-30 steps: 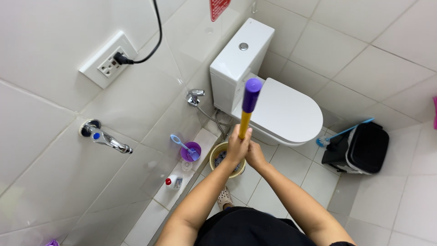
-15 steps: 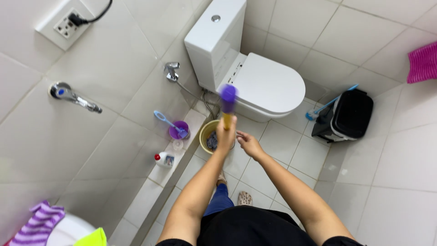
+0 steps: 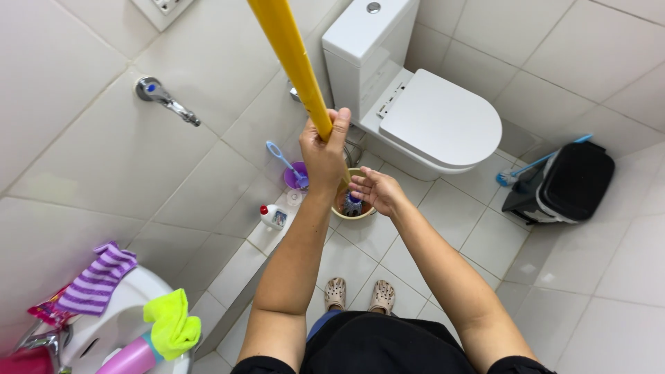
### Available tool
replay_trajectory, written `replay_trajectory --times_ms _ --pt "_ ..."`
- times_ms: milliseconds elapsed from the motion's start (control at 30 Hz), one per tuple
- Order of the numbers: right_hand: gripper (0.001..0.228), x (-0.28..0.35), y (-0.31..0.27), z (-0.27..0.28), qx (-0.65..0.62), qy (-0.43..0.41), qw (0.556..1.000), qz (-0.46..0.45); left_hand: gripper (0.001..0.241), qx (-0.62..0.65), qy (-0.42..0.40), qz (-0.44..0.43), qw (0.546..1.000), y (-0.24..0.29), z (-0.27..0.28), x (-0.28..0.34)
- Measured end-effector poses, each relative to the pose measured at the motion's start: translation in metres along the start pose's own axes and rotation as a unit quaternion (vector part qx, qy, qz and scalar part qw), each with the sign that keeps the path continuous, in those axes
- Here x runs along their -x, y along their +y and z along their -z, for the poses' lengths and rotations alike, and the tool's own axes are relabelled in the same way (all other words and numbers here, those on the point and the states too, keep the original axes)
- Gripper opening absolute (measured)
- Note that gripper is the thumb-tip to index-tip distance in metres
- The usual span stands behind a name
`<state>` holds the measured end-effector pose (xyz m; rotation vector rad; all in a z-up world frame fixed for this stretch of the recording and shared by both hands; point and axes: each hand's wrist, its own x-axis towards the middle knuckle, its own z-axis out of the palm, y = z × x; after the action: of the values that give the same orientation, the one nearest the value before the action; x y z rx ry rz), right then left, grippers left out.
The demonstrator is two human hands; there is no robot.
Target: Cleaning bathroom wall tiles and a door with a cloth, then mopping the floor.
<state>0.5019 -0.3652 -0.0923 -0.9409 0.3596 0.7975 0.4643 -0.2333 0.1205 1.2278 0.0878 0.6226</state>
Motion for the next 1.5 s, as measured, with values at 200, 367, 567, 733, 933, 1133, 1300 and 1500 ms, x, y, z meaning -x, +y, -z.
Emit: replay_trajectory --times_ms 200,367,567,733,933,1133,1300,1500 --pt "0.039 -0.015 0.012 -0.021 -0.055 -0.022 0.998 0.007 0.016 -0.052 -0.060 0.027 0.996 0.008 0.027 -0.006" --pt "0.036 -0.060 0.062 0.001 -0.031 -0.001 0.999 0.011 0.016 -0.142 -0.147 0.043 0.978 -0.102 0.074 0.000" --pt "0.037 -0.053 0.083 0.019 -0.022 0.059 0.998 -0.004 0.022 -0.156 -0.154 0.164 0.962 -0.220 0.127 0.040" --pt "0.036 -0.050 0.103 0.020 -0.033 0.096 0.995 -0.016 0.023 -0.189 -0.173 0.138 0.957 -0.194 0.132 0.036" --pt "0.036 -0.050 0.121 0.014 -0.074 0.068 0.995 -0.010 0.015 -0.201 -0.206 0.070 0.955 -0.224 0.158 0.065" --pt "0.039 -0.020 0.087 -0.018 -0.120 0.031 0.992 0.022 0.018 -0.163 -0.144 0.157 0.963 -0.108 0.114 0.019" --pt "0.043 0.034 0.042 -0.075 -0.189 -0.087 0.971 0.115 0.013 -0.104 -0.123 0.075 0.984 -0.017 0.082 -0.013" --pt "0.048 0.115 0.010 -0.137 -0.179 -0.124 0.961 0.172 0.008 -0.036 -0.134 -0.007 0.990 0.052 0.066 -0.015"
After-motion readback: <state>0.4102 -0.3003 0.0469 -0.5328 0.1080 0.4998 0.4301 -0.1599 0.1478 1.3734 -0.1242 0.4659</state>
